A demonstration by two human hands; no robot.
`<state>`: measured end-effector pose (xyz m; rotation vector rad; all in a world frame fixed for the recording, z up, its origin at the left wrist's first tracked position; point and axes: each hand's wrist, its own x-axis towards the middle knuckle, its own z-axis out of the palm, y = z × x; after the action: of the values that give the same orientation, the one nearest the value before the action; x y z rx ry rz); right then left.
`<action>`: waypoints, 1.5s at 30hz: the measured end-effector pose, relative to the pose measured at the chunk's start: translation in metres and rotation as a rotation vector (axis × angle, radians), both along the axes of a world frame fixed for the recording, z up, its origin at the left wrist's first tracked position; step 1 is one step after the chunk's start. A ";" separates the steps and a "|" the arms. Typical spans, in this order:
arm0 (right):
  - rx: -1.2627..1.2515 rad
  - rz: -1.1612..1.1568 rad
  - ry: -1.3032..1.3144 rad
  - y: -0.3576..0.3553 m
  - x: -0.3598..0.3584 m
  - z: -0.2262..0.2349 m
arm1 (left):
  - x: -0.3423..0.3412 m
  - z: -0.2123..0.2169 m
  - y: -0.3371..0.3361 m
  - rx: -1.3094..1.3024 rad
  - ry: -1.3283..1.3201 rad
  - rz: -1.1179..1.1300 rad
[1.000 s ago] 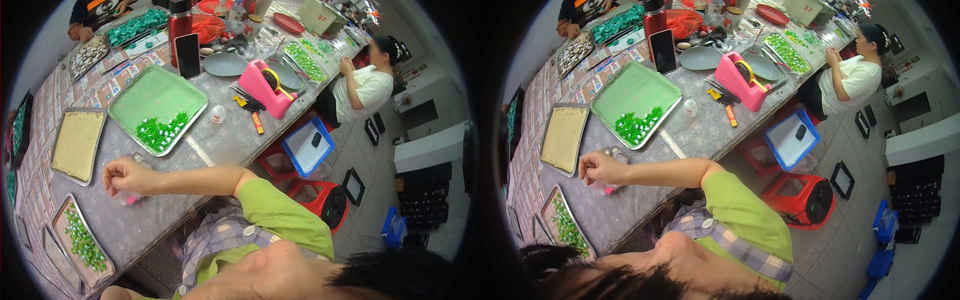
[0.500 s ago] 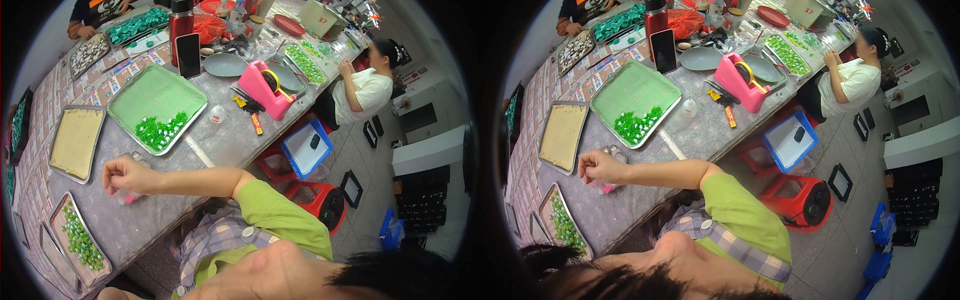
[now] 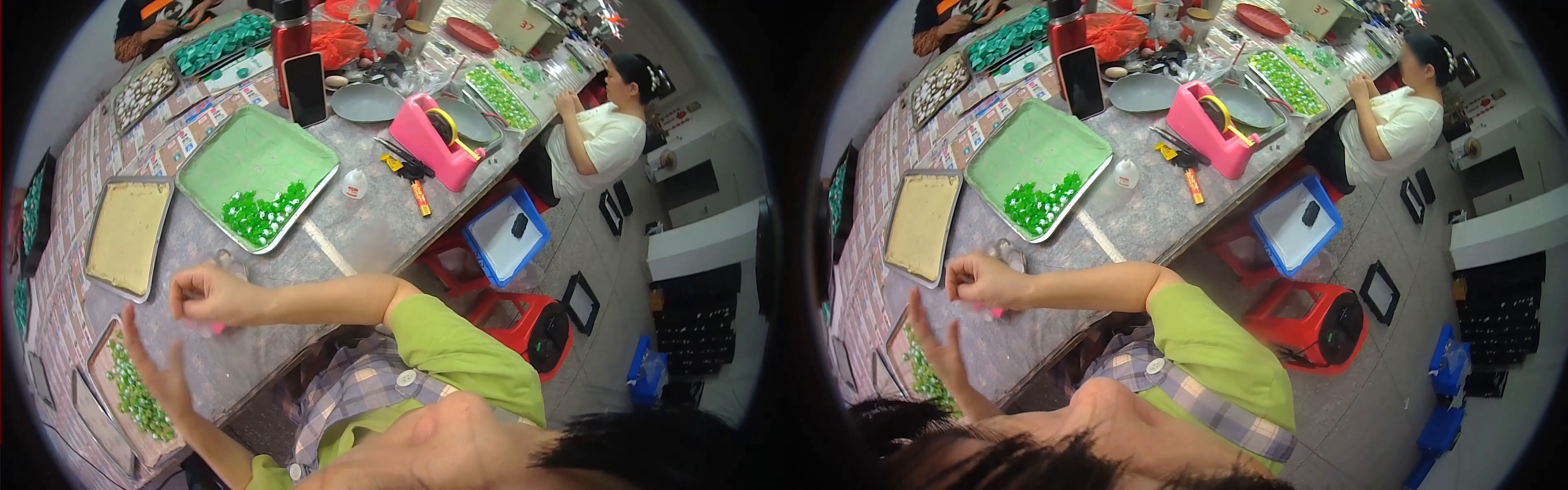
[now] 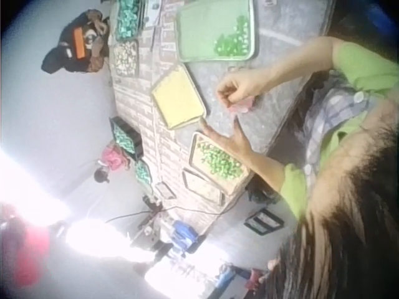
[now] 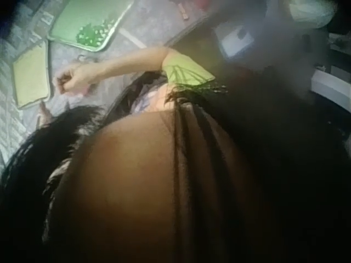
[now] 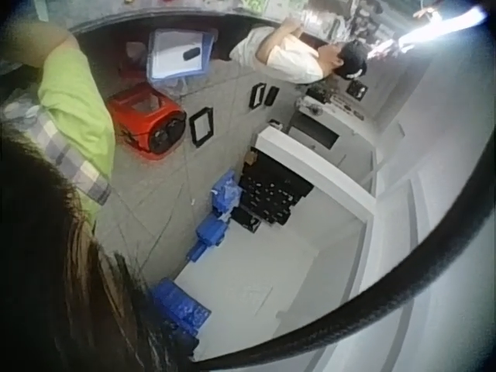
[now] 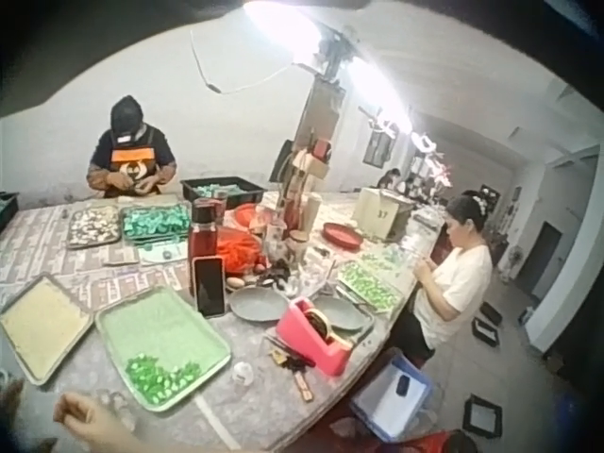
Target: The person assembles small plastic figurine parts by applying glue from a squeeze bottle and attaching the pieces together by hand. Then, the person unpacks and handles small items from a plastic bag on the table.
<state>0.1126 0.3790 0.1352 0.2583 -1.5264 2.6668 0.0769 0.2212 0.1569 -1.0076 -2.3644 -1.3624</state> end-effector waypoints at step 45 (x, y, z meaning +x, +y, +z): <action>1.328 -0.313 0.645 0.039 -0.028 -0.002 | -0.032 -0.053 0.016 0.480 -1.133 -0.343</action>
<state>0.0842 0.4176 0.1330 0.7152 -2.4241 0.8298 0.0451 0.2368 0.1034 -0.5395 -2.2254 -3.0526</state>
